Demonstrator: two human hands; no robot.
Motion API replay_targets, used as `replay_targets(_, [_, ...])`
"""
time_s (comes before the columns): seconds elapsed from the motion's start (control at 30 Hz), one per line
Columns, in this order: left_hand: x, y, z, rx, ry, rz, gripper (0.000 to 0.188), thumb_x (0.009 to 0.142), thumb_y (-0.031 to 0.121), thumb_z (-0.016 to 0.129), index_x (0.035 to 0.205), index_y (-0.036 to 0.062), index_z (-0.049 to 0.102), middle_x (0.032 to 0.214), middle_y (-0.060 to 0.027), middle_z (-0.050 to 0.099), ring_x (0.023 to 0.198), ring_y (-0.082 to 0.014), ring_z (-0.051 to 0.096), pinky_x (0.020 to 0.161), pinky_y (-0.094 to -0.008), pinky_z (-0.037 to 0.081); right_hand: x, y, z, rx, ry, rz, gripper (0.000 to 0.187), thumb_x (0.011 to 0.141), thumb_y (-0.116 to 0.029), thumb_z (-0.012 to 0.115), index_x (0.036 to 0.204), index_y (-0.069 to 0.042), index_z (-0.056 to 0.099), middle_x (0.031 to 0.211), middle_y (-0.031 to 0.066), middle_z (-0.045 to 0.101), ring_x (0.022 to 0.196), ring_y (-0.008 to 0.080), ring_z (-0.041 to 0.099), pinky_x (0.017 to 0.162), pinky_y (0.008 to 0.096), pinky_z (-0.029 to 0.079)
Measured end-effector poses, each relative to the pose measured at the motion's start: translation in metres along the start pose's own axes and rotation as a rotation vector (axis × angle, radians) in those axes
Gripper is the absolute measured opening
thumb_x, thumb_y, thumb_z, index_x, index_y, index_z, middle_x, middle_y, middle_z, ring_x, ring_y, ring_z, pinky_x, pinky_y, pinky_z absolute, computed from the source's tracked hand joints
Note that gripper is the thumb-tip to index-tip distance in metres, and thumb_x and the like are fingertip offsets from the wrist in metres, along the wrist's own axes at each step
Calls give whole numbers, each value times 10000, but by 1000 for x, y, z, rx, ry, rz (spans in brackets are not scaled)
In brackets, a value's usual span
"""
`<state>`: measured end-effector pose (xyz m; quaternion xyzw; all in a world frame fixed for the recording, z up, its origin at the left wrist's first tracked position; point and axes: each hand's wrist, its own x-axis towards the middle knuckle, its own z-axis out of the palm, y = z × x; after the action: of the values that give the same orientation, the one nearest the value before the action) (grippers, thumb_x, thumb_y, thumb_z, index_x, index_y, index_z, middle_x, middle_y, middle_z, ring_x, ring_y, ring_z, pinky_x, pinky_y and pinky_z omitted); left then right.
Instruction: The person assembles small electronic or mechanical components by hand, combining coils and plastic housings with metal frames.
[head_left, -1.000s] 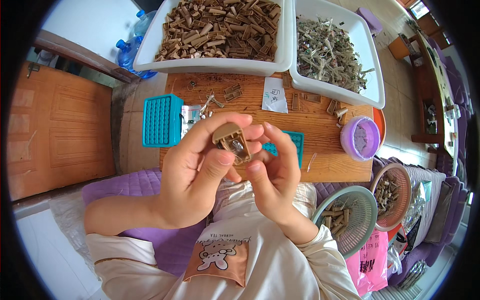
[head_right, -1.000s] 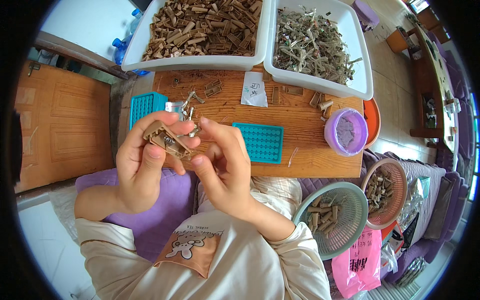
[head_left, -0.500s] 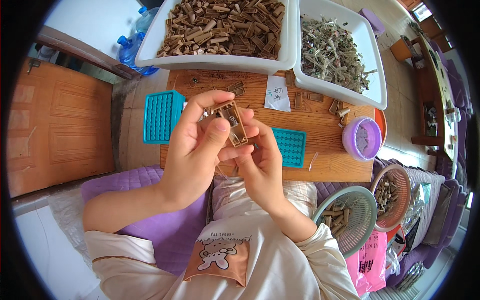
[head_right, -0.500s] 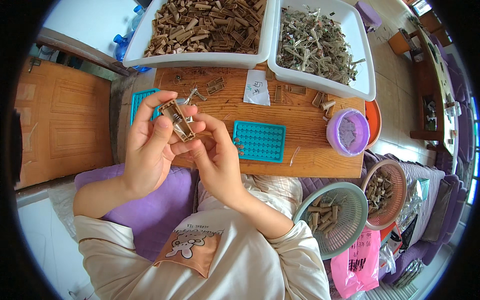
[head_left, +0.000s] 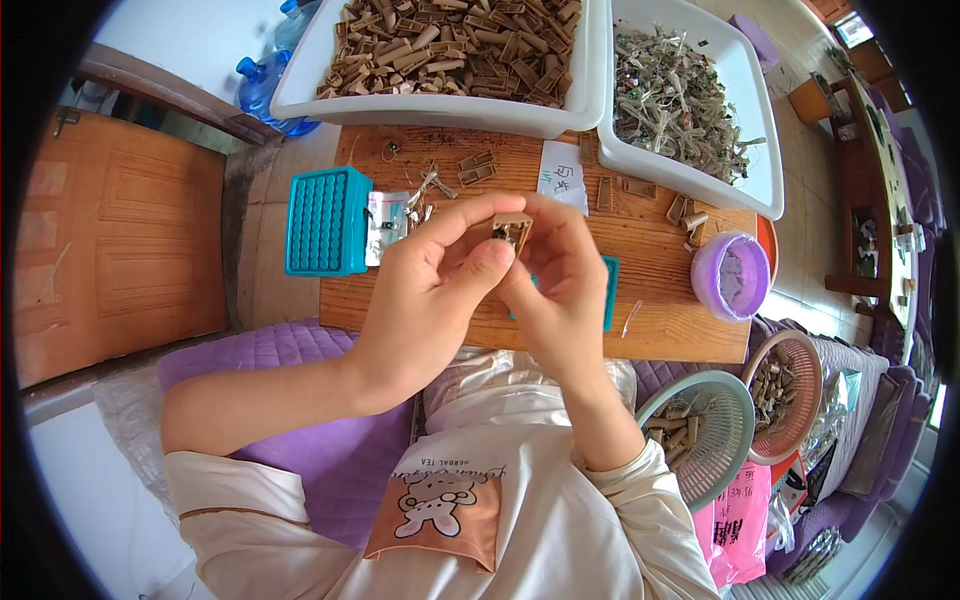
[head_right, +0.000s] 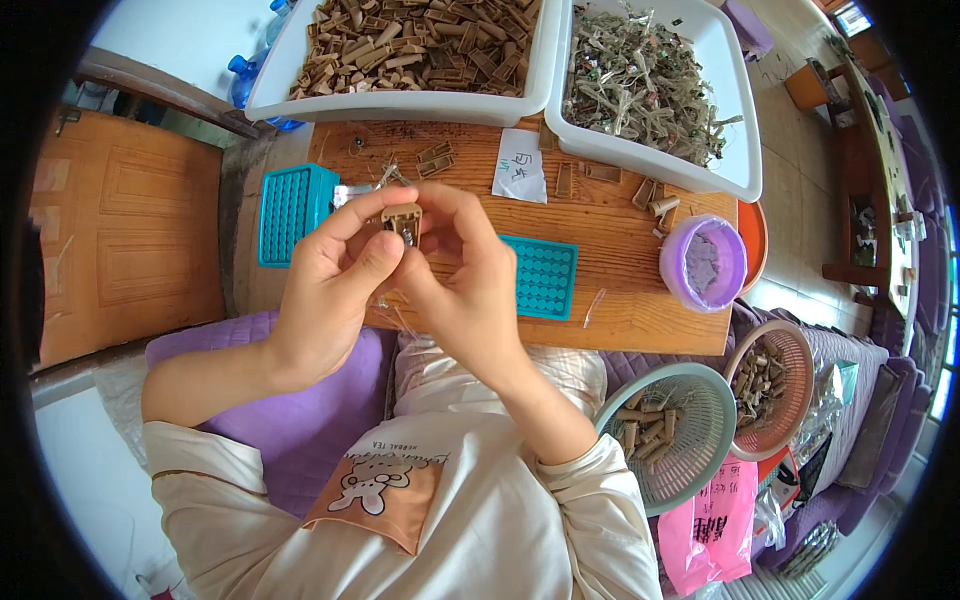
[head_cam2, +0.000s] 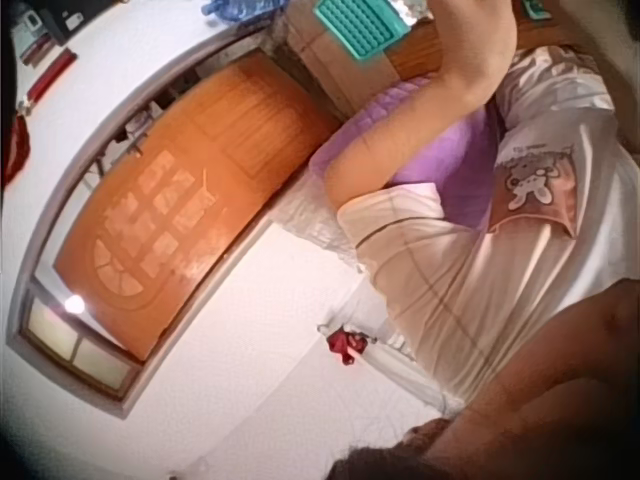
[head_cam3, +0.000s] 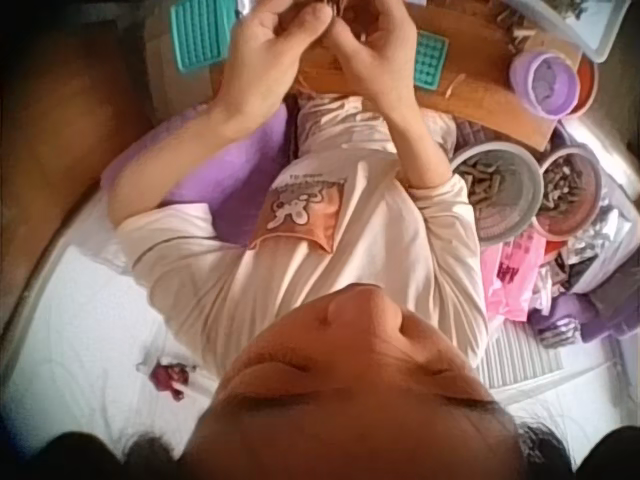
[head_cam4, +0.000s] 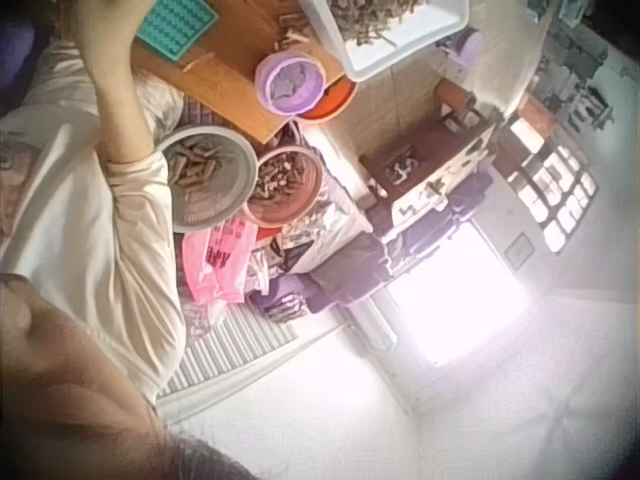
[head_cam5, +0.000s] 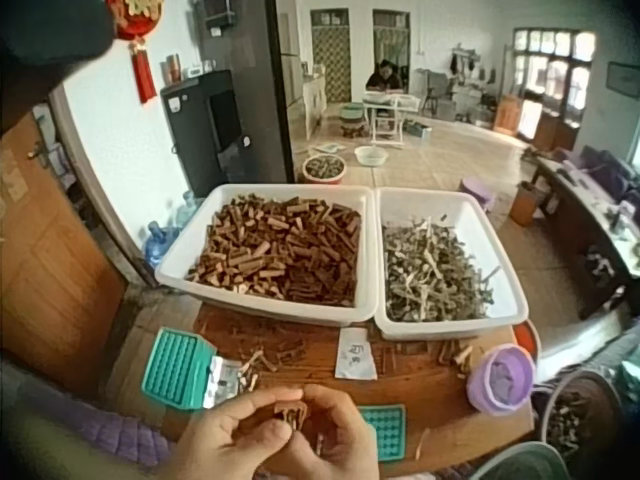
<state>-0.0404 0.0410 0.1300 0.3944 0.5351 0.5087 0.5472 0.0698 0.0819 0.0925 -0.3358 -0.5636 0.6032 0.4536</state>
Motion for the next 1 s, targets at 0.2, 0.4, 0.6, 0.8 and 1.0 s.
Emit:
replay_targets(0.2, [1, 8, 1, -101, -6, -24, 318, 848, 147, 483, 1138, 26, 428, 954, -48, 539, 859, -83, 521, 754, -227, 455, 20, 4, -31, 15, -238, -42, 333, 686, -28, 585, 1005, 3, 496, 760, 52, 521, 659, 114, 496, 627, 237, 443])
replay_targets(0.4, [4, 12, -11, -100, -52, -160, 345, 846, 156, 483, 1155, 22, 408, 1019, -90, 530, 925, -156, 544, 755, -264, 481, 3, 49, -69, -565, -272, 50, 223, 690, -63, 618, 907, -48, 568, 794, 54, 518, 703, 157, 509, 593, 278, 425])
replay_targets(0.6, [9, 2, -13, -36, -203, -267, 344, 830, 127, 509, 1142, 4, 431, 968, -78, 553, 856, -144, 571, 720, -232, 476, -18, 90, -59, -1079, -284, -214, 172, 639, -65, 621, 805, -64, 578, 824, 53, 514, 754, 224, 511, 607, 322, 455])
replay_targets(0.8, [9, -4, -14, -38, -232, -253, 339, 831, 103, 502, 1148, 5, 427, 978, -79, 551, 875, -145, 565, 744, -228, 460, -15, 99, -62, -1164, -419, -244, 131, 617, -39, 572, 741, -52, 531, 864, 52, 506, 785, 215, 498, 636, 311, 450])
replay_targets(1.0, [11, -2, -13, -199, -186, -336, 327, 837, 90, 481, 1150, 17, 420, 1022, -80, 525, 909, -145, 541, 792, -260, 442, -19, 97, -65, -1161, -455, -289, 117, 630, -50, 550, 744, -52, 525, 882, 52, 506, 805, 215, 494, 673, 314, 441])
